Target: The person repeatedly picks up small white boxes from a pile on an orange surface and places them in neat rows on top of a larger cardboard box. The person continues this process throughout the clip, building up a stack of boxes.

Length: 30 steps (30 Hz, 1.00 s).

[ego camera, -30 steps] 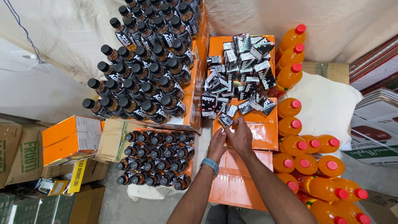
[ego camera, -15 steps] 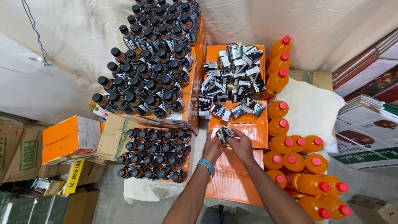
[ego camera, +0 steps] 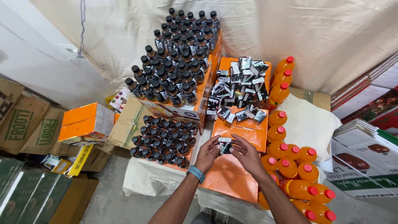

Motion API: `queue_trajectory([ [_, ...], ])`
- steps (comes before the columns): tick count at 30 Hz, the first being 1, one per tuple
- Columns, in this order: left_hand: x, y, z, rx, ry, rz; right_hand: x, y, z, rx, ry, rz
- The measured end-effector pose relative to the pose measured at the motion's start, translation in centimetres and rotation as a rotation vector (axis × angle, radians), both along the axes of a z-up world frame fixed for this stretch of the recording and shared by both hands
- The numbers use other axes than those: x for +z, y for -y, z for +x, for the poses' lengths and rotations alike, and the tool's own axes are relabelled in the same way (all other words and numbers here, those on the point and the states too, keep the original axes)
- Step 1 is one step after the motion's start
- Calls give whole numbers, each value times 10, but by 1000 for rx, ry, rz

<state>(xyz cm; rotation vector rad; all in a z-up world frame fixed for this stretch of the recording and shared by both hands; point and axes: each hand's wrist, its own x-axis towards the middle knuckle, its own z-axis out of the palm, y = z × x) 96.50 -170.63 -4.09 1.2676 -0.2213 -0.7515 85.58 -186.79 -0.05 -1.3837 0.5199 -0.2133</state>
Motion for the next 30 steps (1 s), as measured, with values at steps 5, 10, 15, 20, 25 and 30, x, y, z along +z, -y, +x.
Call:
queue_trajectory([
  [5, 50, -23, -21, 57, 53, -2, 34, -24, -7, 21, 6, 67],
  [10, 73, -55, -28, 109, 106, 24, 47, -50, 0, 69, 59, 94],
  [15, 97, -99, -33, 197, 135, 13, 53, -84, 14, 175, 92, 81],
  [20, 91, -170, -39, 287, 193, 31, 75, -148, 22, 297, 100, 72],
  [25, 106, -264, -74, 449, 168, 8, 90, -235, 18, 495, 100, -31],
  [30, 99, -371, -121, 600, 191, 5, 87, -342, -1, 647, 104, -38],
])
